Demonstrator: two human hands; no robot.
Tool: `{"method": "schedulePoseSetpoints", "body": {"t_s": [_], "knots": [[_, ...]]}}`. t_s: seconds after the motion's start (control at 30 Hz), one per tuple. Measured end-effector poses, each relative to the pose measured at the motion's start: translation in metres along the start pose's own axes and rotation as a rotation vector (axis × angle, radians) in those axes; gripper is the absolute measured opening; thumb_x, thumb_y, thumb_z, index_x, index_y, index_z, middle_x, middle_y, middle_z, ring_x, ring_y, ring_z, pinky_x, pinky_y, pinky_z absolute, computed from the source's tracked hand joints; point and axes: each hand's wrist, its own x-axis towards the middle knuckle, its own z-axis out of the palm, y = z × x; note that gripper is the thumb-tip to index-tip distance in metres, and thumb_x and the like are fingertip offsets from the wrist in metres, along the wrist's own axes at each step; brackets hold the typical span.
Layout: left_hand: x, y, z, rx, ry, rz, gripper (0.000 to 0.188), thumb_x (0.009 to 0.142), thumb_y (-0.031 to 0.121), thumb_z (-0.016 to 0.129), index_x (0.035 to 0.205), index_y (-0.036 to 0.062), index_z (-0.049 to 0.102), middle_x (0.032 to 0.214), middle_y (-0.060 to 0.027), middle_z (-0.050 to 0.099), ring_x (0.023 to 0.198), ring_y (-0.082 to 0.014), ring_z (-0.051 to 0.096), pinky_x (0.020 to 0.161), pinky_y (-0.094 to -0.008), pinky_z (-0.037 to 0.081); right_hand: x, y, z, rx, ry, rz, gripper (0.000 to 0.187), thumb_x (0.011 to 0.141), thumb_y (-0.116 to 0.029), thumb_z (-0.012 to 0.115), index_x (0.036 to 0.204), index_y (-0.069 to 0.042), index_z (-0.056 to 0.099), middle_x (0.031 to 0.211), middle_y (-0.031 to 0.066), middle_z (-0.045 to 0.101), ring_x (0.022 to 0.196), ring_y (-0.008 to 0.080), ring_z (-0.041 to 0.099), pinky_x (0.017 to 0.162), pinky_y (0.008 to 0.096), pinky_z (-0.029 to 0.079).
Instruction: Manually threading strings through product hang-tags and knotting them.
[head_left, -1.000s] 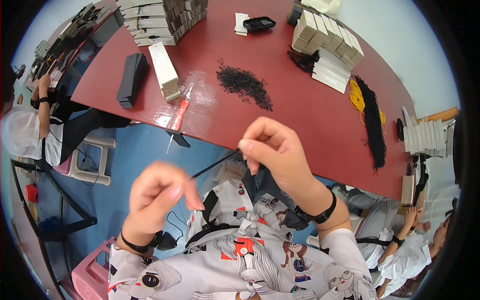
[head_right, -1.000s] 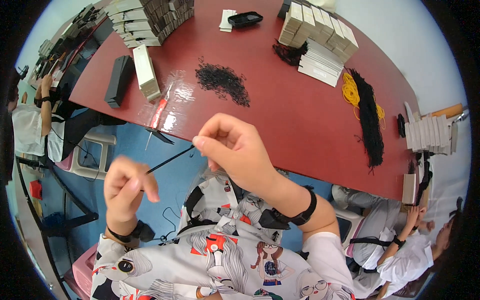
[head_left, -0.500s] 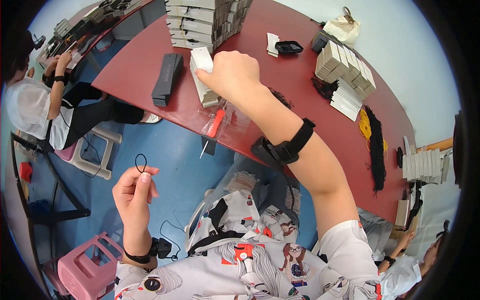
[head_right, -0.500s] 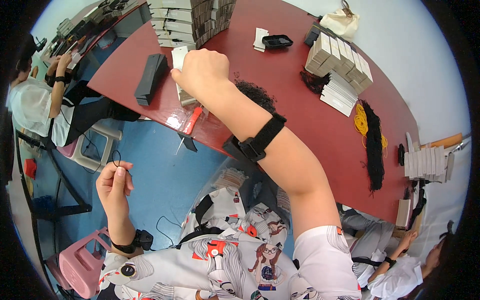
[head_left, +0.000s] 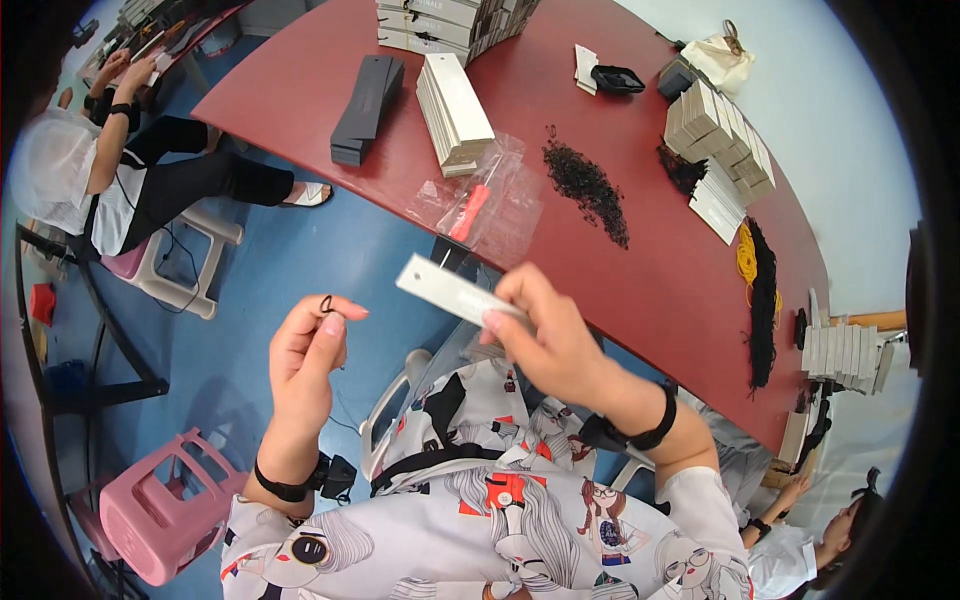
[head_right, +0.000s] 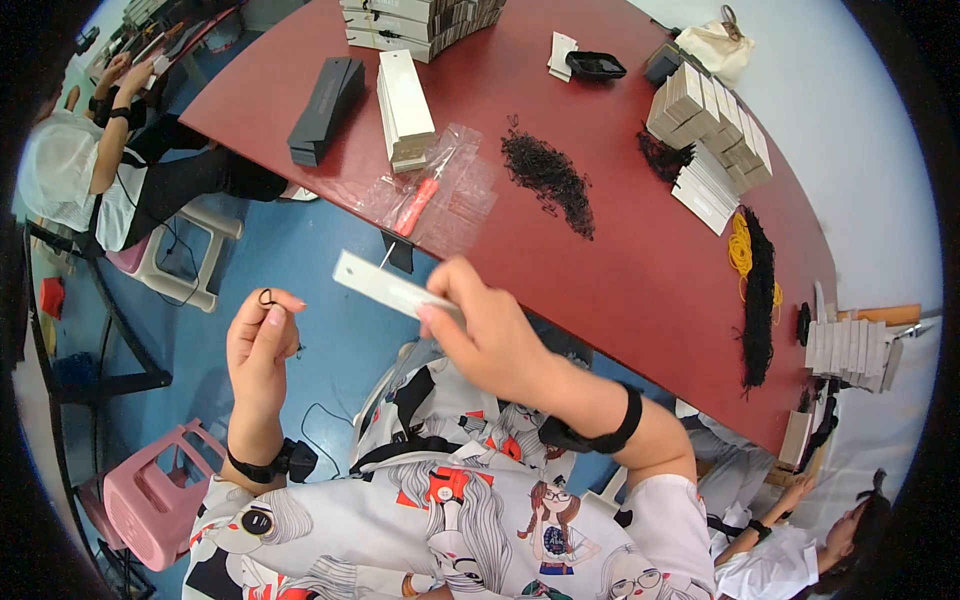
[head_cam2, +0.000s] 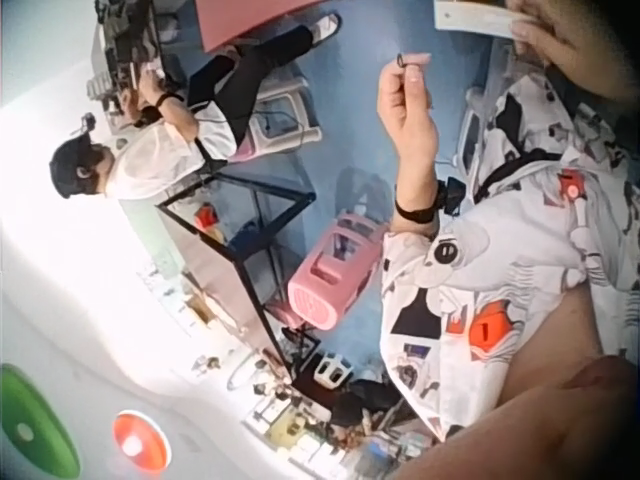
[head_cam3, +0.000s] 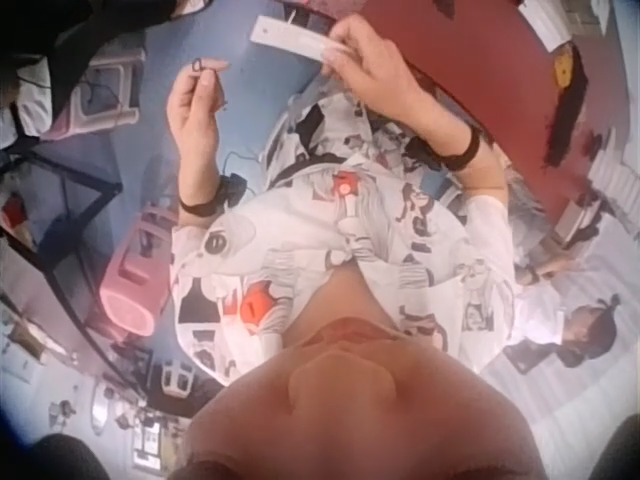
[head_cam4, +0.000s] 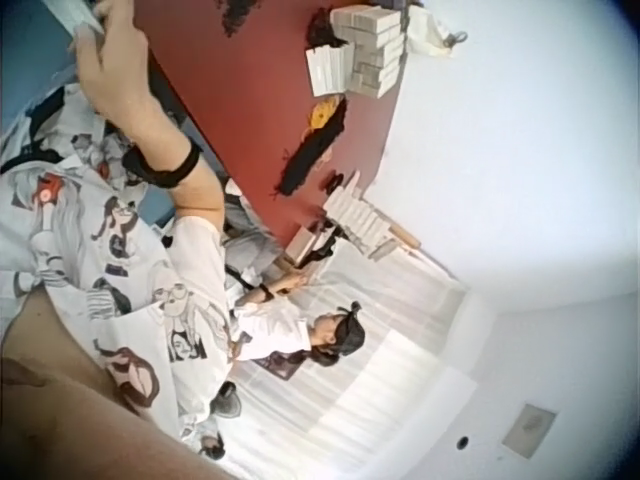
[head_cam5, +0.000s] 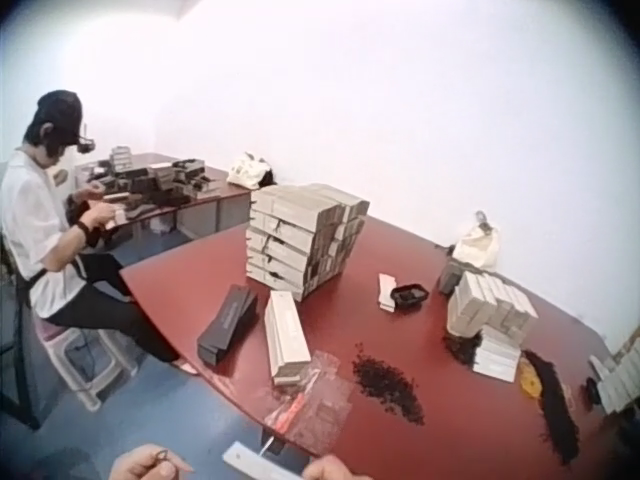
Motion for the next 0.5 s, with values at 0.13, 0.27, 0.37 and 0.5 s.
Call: {"method": "schedulePoseSetpoints", "body": {"t_s": [0.13, 0.27, 0.37, 0.5], "knots": [[-0.003, -0.005, 0.005, 0.075, -0.026, -0.077, 0.02, 0.092, 0.015, 0.046, 0.098, -0.0005, 0.057, 0.064, 0.0058, 0.045, 0.051, -0.0003, 0.03, 0.045, -0.018, 0.023, -0.016, 0.025, 0.016, -0.203, 0.154, -0.071, 0.014, 0.088, -0.014, 0.052, 0.092, -0.004, 0.044, 0.063, 0.0123, 0.057, 0.054, 0.0276, 0.059, 0.05, 0.0338, 0.044], [0.0, -0.01, 0.018, 0.106, -0.048, -0.054, 0.019, 0.092, 0.014, 0.047, 0.098, 0.0001, 0.058, 0.08, -0.0001, 0.059, 0.054, -0.0008, 0.035, 0.047, -0.0167, 0.029, -0.016, 0.035, 0.024, -0.388, 0.236, -0.154, 0.012, 0.087, -0.013, 0.053, 0.091, -0.005, 0.045, 0.058, 0.0102, 0.054, 0.052, 0.0277, 0.057, 0.046, 0.0365, 0.041], [0.003, -0.011, 0.023, 0.141, -0.099, -0.117, 0.017, 0.091, 0.013, 0.048, 0.097, 0.0, 0.059, 0.089, -0.0029, 0.063, 0.063, -0.0025, 0.042, 0.051, -0.0175, 0.034, -0.013, 0.037, 0.027, -0.365, 0.273, -0.179, 0.012, 0.086, -0.012, 0.055, 0.089, -0.005, 0.046, 0.057, 0.0094, 0.053, 0.05, 0.0268, 0.056, 0.045, 0.0363, 0.041], [0.01, -0.016, 0.033, 0.277, -0.08, -0.051, 0.018, 0.091, 0.013, 0.049, 0.093, -0.0008, 0.06, 0.081, -0.0003, 0.06, 0.065, -0.0022, 0.041, 0.055, -0.0177, 0.033, -0.01, 0.039, 0.027, -0.374, 0.313, -0.242, 0.012, 0.085, -0.012, 0.055, 0.088, -0.005, 0.047, 0.056, 0.009, 0.053, 0.048, 0.0258, 0.056, 0.044, 0.0351, 0.041]]}}
